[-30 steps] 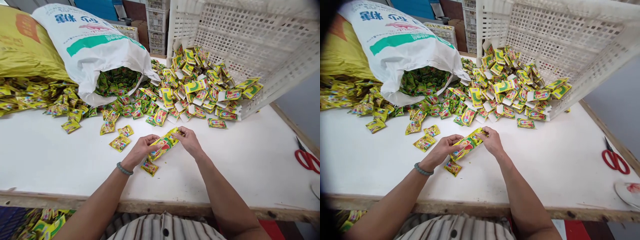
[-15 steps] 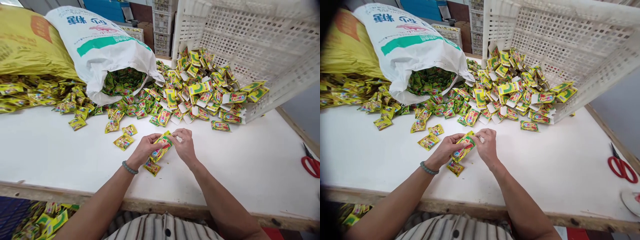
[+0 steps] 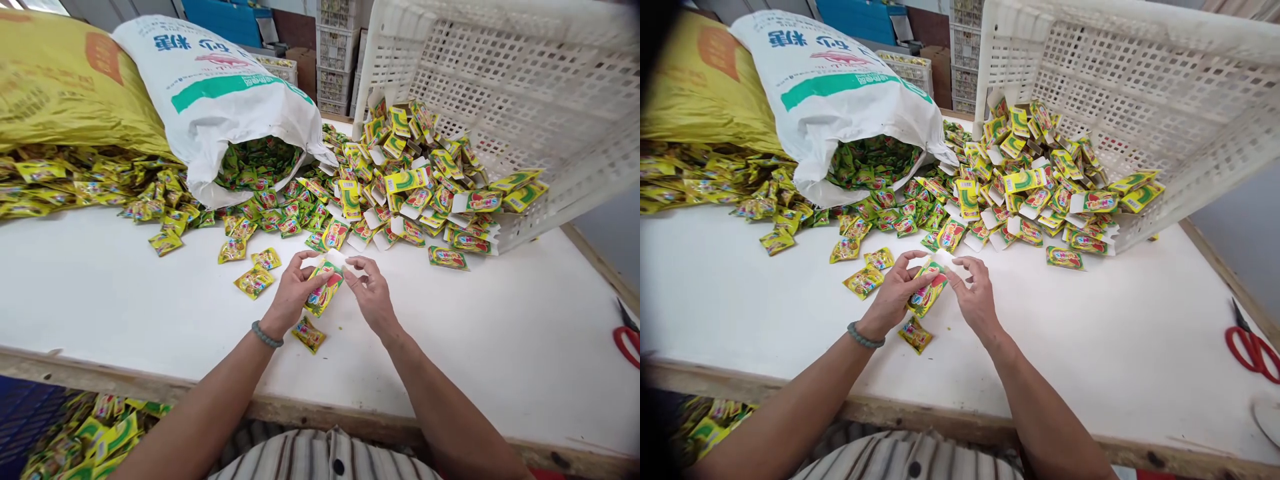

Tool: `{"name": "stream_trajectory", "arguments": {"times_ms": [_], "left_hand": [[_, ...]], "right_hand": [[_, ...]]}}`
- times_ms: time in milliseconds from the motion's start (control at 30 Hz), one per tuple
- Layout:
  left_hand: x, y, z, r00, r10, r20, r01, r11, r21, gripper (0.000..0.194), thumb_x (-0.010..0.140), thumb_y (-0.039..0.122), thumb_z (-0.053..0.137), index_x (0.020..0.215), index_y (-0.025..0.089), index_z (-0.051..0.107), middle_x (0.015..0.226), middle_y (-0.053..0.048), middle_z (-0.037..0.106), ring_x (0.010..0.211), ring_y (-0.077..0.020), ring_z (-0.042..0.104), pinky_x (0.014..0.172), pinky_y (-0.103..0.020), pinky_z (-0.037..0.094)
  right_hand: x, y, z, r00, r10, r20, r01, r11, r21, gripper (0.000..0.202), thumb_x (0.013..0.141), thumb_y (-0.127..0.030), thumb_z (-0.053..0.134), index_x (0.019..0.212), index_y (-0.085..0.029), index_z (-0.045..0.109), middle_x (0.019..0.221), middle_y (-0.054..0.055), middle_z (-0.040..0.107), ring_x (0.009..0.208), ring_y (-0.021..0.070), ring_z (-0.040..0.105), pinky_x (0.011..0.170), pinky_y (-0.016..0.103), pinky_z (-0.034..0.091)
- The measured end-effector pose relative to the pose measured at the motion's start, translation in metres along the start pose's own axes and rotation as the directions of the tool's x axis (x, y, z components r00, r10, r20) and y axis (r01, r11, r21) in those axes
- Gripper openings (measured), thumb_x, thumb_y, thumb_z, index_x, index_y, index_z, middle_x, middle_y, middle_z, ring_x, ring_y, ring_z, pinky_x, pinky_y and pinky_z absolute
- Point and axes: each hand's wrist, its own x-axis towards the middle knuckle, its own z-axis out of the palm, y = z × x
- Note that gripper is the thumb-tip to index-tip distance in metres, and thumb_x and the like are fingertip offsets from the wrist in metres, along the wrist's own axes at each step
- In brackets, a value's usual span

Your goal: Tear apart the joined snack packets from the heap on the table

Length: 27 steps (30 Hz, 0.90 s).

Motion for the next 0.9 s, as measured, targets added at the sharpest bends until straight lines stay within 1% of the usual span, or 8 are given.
{"name": "stream_trajectory", "arguments": {"times_ms": [133, 300, 400, 467, 533, 633, 733, 900], "left_hand": [[-0.002, 0.001, -0.002, 0.996, 0.083, 0.024, -0.084, 0.994, 0.063, 0.05, 0.071, 0.036, 0.079, 0.111, 0.024, 0.052, 0.067, 0.006, 0.064, 0.054, -0.0094, 0.057, 0.049, -0.018, 0.042], [0.0, -0.002, -0.007, 0.991, 0.085, 0.1, -0.1, 0.983, 0.155, 0.039, 0.073, 0.036, 0.077, 0.104, 0.021, 0.059, 0.07, 0.005, 0.061, 0.061, -0.0092, 0.057, 0.055, -0.019, 0.042], [0.0, -0.002, -0.008, 0.992, 0.054, 0.114, -0.073, 0.983, 0.167, 0.039, 0.073, 0.035, 0.077, 0.104, 0.021, 0.059, 0.07, 0.005, 0.061, 0.059, -0.0087, 0.056, 0.052, -0.018, 0.042], [0.0, 0.0, -0.007, 0.995, 0.029, 0.099, -0.044, 0.987, 0.156, 0.039, 0.072, 0.036, 0.078, 0.103, 0.021, 0.059, 0.067, 0.006, 0.059, 0.054, -0.0079, 0.055, 0.049, -0.018, 0.04], [-0.001, 0.001, -0.006, 0.996, 0.007, 0.089, -0.017, 0.993, 0.117, 0.041, 0.071, 0.036, 0.079, 0.102, 0.022, 0.056, 0.066, 0.007, 0.061, 0.054, -0.0087, 0.057, 0.049, -0.018, 0.042], [-0.001, 0.002, -0.007, 0.998, -0.001, 0.064, -0.001, 0.999, 0.039, 0.047, 0.068, 0.033, 0.081, 0.102, 0.024, 0.049, 0.065, 0.008, 0.063, 0.054, -0.011, 0.061, 0.05, -0.02, 0.045], [0.0, 0.001, -0.009, 1.0, 0.008, -0.003, -0.008, 1.0, 0.013, 0.049, 0.064, 0.032, 0.083, 0.098, 0.022, 0.048, 0.063, 0.007, 0.064, 0.051, -0.0112, 0.061, 0.05, -0.02, 0.046], [0.0, 0.0, -0.009, 0.997, 0.034, -0.076, -0.03, 0.999, 0.043, 0.05, 0.058, 0.031, 0.086, 0.093, 0.019, 0.053, 0.067, 0.003, 0.069, 0.055, -0.0122, 0.064, 0.054, -0.021, 0.049]], "right_hand": [[0.002, 0.004, 0.003, 0.993, 0.018, 0.117, -0.039, 0.983, 0.179, 0.022, 0.084, -0.038, 0.061, 0.096, -0.022, 0.07, 0.09, 0.004, 0.063, 0.081, 0.017, 0.057, 0.073, 0.03, 0.046], [0.002, 0.008, 0.002, 0.986, 0.0, 0.164, -0.02, 0.993, 0.12, 0.02, 0.083, -0.037, 0.06, 0.079, -0.022, 0.073, 0.071, 0.001, 0.057, 0.07, 0.0148, 0.052, 0.067, 0.029, 0.043], [0.003, 0.01, -0.001, 0.986, 0.042, 0.161, -0.068, 0.985, 0.159, 0.022, 0.082, -0.038, 0.063, 0.095, -0.023, 0.071, 0.07, -0.001, 0.059, 0.069, 0.0143, 0.053, 0.067, 0.028, 0.044], [0.003, 0.01, -0.001, 0.983, 0.083, 0.166, -0.119, 0.969, 0.217, 0.043, 0.081, -0.038, 0.066, 0.121, -0.024, 0.061, 0.073, -0.003, 0.062, 0.067, 0.0136, 0.054, 0.066, 0.028, 0.046], [0.004, 0.009, -0.002, 0.974, 0.094, 0.204, -0.141, 0.964, 0.226, 0.053, 0.08, -0.037, 0.067, 0.13, -0.025, 0.054, 0.084, -0.001, 0.068, 0.071, 0.0138, 0.057, 0.07, 0.029, 0.048], [0.002, 0.004, -0.004, 0.972, 0.016, 0.235, -0.046, 0.992, 0.121, 0.035, 0.081, -0.035, 0.067, 0.114, -0.025, 0.068, 0.107, 0.004, 0.071, 0.09, 0.0178, 0.061, 0.08, 0.033, 0.05], [0.0, -0.001, -0.005, 0.974, -0.062, 0.219, 0.049, 0.996, 0.068, 0.026, 0.085, -0.034, 0.062, 0.107, -0.027, 0.073, 0.112, 0.004, 0.072, 0.106, 0.0209, 0.059, 0.085, 0.035, 0.049], [-0.001, 0.0, 0.0, 0.987, 0.026, 0.16, -0.034, 0.998, 0.049, 0.02, 0.084, -0.034, 0.062, 0.096, -0.026, 0.076, 0.099, 0.003, 0.075, 0.095, 0.0207, 0.063, 0.081, 0.035, 0.05]]}}
